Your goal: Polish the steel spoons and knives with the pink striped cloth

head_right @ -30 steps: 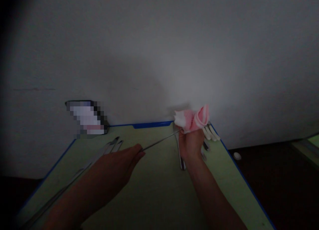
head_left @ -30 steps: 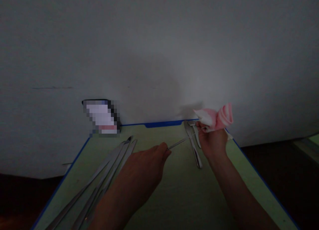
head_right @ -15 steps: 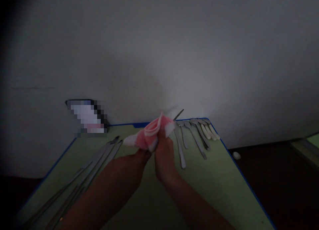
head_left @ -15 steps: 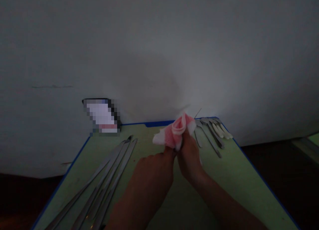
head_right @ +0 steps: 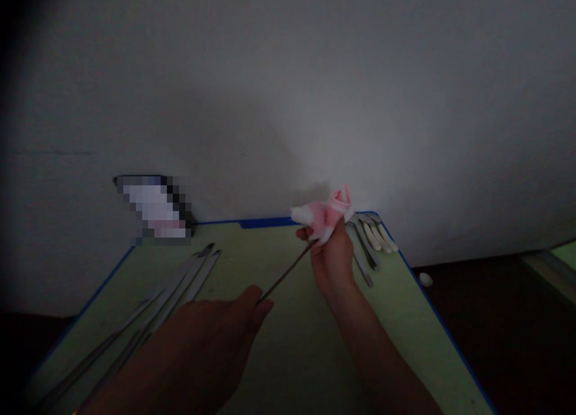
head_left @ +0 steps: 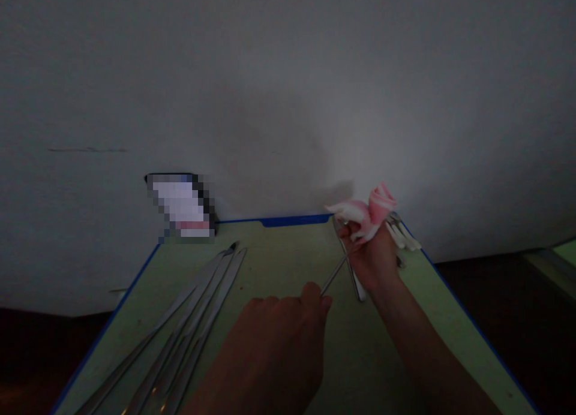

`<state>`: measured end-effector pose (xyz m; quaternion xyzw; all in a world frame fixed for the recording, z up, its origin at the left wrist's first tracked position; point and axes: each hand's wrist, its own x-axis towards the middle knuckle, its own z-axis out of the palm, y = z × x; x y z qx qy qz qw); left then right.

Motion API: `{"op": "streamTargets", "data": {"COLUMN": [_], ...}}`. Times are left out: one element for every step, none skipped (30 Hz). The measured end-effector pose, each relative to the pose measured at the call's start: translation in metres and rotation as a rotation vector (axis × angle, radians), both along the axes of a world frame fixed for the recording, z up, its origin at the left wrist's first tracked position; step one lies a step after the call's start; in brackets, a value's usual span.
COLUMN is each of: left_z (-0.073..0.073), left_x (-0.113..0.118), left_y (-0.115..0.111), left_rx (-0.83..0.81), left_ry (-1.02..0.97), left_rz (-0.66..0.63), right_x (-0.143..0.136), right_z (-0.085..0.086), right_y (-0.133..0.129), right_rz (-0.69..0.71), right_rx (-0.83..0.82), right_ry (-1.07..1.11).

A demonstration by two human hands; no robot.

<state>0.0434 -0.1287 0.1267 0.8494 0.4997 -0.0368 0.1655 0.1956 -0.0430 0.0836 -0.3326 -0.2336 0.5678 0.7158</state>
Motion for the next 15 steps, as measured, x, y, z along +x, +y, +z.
{"op": "streamTargets", "data": {"left_z": [0.000,-0.001,-0.003,-0.005,-0.008,-0.010,-0.012,-0.013,-0.013,-0.012,-0.010,-0.006,-0.003,0.001,0.004], "left_x": [0.000,0.000,-0.002,-0.003,-0.006,-0.009,-0.012,-0.016,-0.019,-0.022,-0.025,-0.027,-0.028,-0.030,-0.031], "left_y": [0.001,0.003,0.006,0.009,0.012,0.015,0.018,0.020,0.021,0.022,0.021,0.021,0.019,0.017,0.015], "left_rx": [0.000,0.009,0.025,0.041,0.055,0.062,0.065,0.070,0.068,0.055,0.028,-0.013,-0.060,-0.107,-0.148], "left_ry": [-0.004,-0.015,-0.037,-0.068,-0.105,-0.140,-0.169,-0.193,-0.215,-0.239,-0.266,-0.294,-0.319,-0.338,-0.352], "left_rz": [0.005,0.017,0.032,0.043,0.044,0.035,0.014,-0.004,-0.014,-0.008,0.012,0.037,0.065,0.091,0.105], "right_x": [-0.007,-0.015,-0.024,-0.032,-0.039,-0.045,-0.049,-0.052,-0.054,-0.053,-0.051,-0.048,-0.043,-0.037,-0.030], "right_z": [-0.002,-0.004,-0.005,-0.007,-0.007,-0.007,-0.007,-0.006,-0.004,-0.003,-0.001,0.001,0.003,0.006,0.008], "right_y": [-0.004,-0.009,-0.015,-0.021,-0.028,-0.034,-0.040,-0.044,-0.046,-0.047,-0.045,-0.042,-0.037,-0.032,-0.026], "right_rz": [0.001,0.007,0.019,0.031,0.048,0.063,0.076,0.088,0.095,0.094,0.086,0.063,0.027,-0.013,-0.061], "right_rx": [-0.002,-0.016,-0.041,-0.062,-0.078,-0.084,-0.080,-0.073,-0.065,-0.054,-0.040,-0.027,-0.007,0.019,0.043], "right_ry": [-0.005,-0.029,-0.080,-0.165,-0.257,-0.305,-0.354,-0.384,-0.395,-0.390,-0.362,-0.316,-0.260,-0.201,-0.160]}}
